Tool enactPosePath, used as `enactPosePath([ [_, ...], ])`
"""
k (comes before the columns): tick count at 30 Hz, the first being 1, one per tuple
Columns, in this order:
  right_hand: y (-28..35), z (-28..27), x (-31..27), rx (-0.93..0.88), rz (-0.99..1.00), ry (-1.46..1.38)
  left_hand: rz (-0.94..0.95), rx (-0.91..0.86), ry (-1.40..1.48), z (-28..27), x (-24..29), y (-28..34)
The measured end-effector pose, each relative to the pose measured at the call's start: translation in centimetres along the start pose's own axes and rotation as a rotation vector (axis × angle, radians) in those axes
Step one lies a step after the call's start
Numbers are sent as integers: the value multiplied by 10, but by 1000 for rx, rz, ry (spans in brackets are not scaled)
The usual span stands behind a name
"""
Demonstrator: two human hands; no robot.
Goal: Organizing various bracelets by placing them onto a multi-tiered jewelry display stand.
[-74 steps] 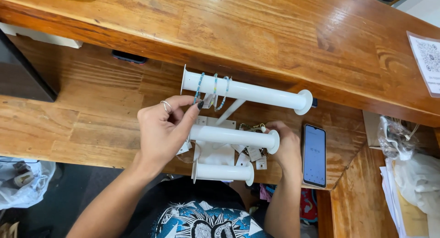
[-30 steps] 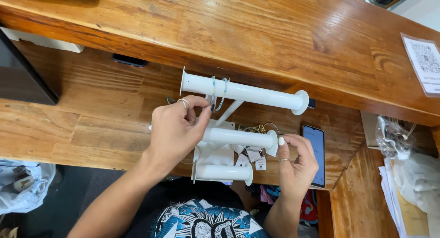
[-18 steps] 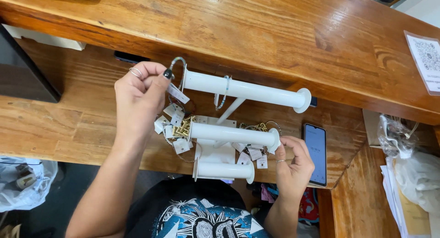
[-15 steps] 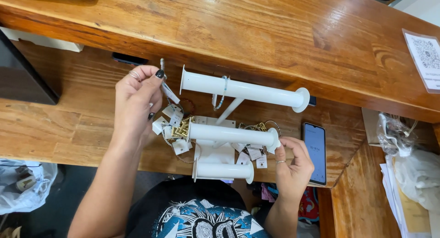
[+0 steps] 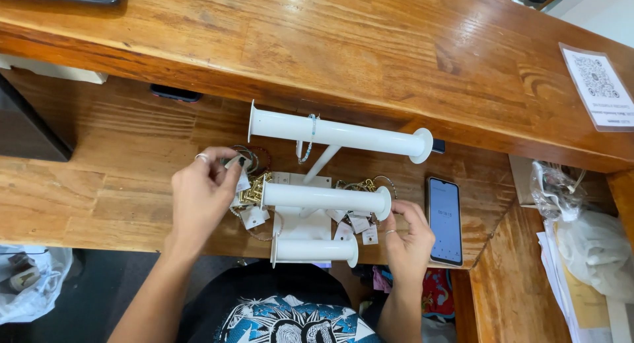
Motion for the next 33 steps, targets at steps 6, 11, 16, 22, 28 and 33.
enactPosePath([
  [6,5,18,49,-56,125,152,741,387,-13,-16,60,51],
  [11,3,22,55,-58,165,196,740,495,-345,12,89,55],
  [16,-8,13,56,-92,229,222,632,501,-507,35,88,41],
  [22,-17,15,46,-102,237,214,642,457,-413,23,99,34],
  [28,-37,30,63,-278,94,193,617,377,-167,-20,110,21],
  [33,-92,38,-65,-579,605,351,571,340,47,-49,93,-1],
])
Point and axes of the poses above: each hand's wrist, its own y-axis away from the middle knuckle, its own z-axis out of the palm, x = y × z, the point moved 1 cm from there along -y, towards the middle knuckle, and after that the axes turned 10 degrees about -z, right-handed, at the moved point
